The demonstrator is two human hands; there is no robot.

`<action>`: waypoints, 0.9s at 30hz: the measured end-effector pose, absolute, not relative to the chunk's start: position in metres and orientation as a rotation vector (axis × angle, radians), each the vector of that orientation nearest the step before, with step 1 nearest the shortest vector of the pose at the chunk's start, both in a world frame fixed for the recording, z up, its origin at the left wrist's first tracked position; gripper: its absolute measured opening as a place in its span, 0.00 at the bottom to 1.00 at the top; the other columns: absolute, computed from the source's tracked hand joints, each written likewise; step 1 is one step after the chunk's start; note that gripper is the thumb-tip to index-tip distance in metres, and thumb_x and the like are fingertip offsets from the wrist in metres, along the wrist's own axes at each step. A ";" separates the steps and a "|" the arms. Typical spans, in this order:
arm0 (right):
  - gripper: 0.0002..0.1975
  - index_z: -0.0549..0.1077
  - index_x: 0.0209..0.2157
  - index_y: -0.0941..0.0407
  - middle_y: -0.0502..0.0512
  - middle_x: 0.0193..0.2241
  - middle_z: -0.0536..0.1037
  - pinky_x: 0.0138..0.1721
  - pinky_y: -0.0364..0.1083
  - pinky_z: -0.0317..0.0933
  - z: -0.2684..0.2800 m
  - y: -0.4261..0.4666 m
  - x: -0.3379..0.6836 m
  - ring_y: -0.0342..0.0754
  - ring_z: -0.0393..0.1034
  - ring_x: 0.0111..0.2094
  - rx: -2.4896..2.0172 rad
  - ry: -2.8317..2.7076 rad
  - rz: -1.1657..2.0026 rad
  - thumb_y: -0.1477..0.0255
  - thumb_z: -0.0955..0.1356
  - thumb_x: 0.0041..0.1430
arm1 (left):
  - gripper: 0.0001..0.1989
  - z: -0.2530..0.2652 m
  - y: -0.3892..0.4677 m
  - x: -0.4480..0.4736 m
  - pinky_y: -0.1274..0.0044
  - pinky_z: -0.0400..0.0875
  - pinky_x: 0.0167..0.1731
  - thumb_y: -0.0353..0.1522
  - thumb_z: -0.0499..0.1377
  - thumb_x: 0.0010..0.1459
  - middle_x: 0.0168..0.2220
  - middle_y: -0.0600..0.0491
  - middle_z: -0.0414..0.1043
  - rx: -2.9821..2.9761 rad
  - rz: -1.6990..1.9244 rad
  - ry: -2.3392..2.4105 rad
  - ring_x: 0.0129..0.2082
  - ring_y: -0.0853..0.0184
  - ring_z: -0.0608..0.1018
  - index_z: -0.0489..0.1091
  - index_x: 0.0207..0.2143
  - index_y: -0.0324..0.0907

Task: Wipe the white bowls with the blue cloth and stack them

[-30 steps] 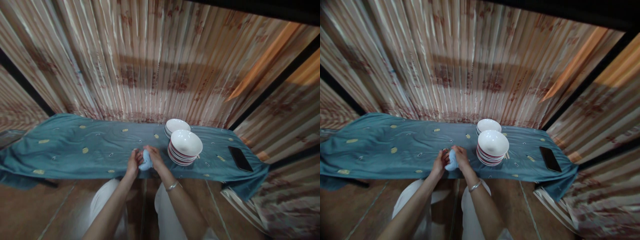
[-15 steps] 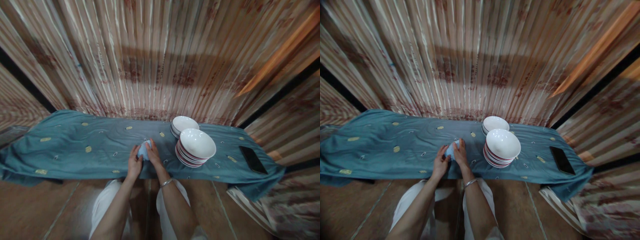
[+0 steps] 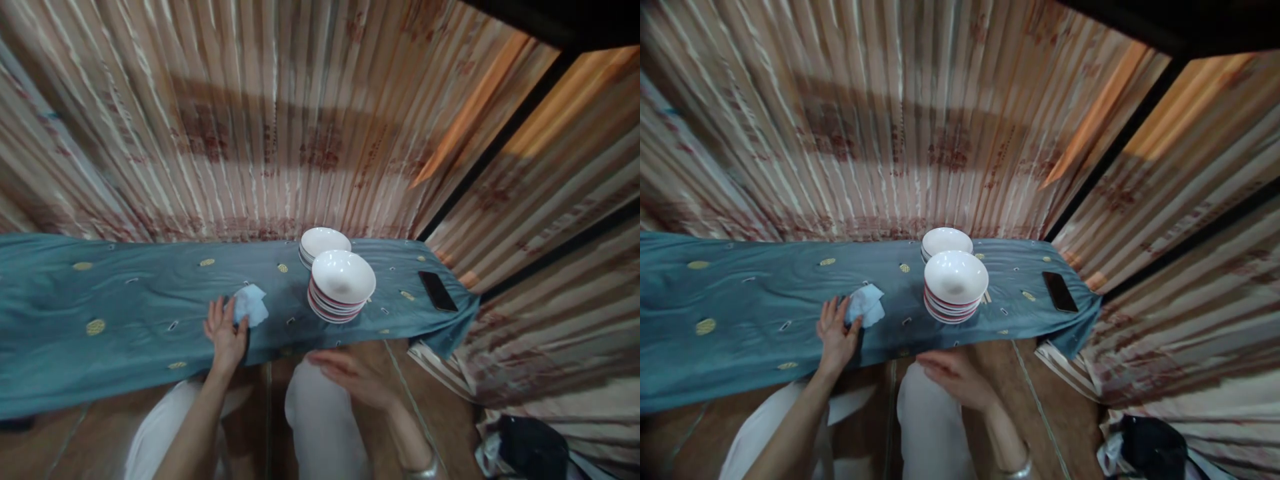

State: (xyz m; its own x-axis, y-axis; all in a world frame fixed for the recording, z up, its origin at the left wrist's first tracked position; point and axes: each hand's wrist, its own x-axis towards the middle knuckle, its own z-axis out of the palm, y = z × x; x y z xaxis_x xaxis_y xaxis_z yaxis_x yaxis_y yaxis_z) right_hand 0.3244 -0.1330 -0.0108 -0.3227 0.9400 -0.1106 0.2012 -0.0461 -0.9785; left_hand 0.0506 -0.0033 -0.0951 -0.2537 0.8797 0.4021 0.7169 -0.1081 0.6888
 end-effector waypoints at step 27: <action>0.30 0.73 0.52 0.60 0.82 0.43 0.79 0.48 0.64 0.69 -0.042 -0.067 0.636 0.72 0.75 0.51 -2.763 -0.950 0.143 0.54 0.63 0.55 | 0.33 -0.096 -0.010 0.059 0.53 0.48 0.66 0.46 0.53 0.62 0.67 0.37 0.59 1.738 1.304 1.965 0.70 0.50 0.57 0.59 0.65 0.41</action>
State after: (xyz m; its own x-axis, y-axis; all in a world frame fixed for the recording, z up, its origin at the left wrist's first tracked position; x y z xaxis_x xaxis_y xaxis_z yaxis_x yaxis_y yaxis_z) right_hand 0.6361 -0.0667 -0.0417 0.7869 0.6167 -0.0218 0.5957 -0.7684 -0.2339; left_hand 0.0585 -0.0099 -0.0958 -0.2815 0.8805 0.3815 0.6934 -0.0882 0.7151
